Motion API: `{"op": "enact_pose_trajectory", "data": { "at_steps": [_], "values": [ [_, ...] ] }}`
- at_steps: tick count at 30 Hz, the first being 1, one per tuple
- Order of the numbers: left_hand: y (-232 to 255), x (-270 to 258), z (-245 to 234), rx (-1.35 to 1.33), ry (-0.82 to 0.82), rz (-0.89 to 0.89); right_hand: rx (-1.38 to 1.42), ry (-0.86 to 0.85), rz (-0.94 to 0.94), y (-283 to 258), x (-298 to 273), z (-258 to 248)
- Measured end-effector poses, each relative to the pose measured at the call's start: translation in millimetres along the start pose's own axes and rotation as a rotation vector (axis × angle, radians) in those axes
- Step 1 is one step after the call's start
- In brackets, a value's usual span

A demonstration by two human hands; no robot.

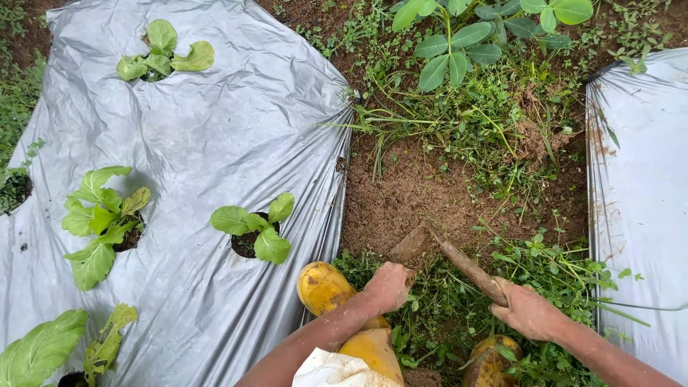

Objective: The person uses a hoe to remove weeds from the soil between rows of crops covered with plastic mulch. They repeatedly strike the ground to loosen the soil and pull out the weeds by hand.

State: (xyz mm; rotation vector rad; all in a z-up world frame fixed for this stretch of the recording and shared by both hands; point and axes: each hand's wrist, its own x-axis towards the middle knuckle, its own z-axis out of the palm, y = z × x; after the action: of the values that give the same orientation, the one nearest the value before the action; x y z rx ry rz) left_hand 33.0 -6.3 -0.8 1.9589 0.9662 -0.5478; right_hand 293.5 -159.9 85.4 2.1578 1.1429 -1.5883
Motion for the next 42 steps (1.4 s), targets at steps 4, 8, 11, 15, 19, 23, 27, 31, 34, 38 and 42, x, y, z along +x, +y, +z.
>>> {"op": "enact_pose_trajectory", "data": {
  "at_steps": [4, 8, 11, 15, 19, 23, 27, 31, 34, 38, 42],
  "values": [
    [14.9, -26.0, -23.8, -0.008, -0.033, 0.018, 0.089, 0.073, 0.038, 6.3, -1.7, 51.9],
    [5.8, -14.1, -11.6, 0.283, 0.045, 0.222, 0.233, 0.103, 0.032, -11.2, -22.2, 66.2],
    [-1.3, -0.6, -3.6, 0.302, 0.048, 0.236, 0.241, 0.115, 0.026, -12.2, -25.6, 77.7],
    [7.2, 5.8, -3.8, 0.396, 0.016, 0.268, 0.275, 0.102, 0.077, -20.2, -34.4, 79.4],
    [4.6, 17.0, 1.2, 0.285, -0.054, 0.128, 0.295, 0.173, 0.068, -24.1, -29.6, 65.1],
    [-1.9, 20.5, 8.1, 0.317, -0.067, 0.123, 0.436, 0.368, 0.122, -54.3, -28.9, 13.7],
    [9.5, -8.8, -20.4, 0.272, 0.191, 0.305, 0.443, 0.517, -0.011, -45.4, 4.6, -22.3],
    [11.7, 5.0, -9.1, 0.141, -0.119, -0.017, 0.380, 0.281, 0.104, -35.3, -11.5, 18.2],
    [7.1, 9.2, -7.8, 0.445, 0.072, 0.164, 0.255, 0.135, 0.113, -20.4, -15.7, 46.4],
    [15.3, 0.5, -17.0, 0.369, 0.185, 0.117, 0.366, 0.203, 0.139, -39.2, -26.5, 25.8],
    [27.5, -15.8, -33.6, 0.339, 0.184, -0.001, 0.348, 0.229, 0.023, -21.8, -13.2, 33.5]
  ]
}}
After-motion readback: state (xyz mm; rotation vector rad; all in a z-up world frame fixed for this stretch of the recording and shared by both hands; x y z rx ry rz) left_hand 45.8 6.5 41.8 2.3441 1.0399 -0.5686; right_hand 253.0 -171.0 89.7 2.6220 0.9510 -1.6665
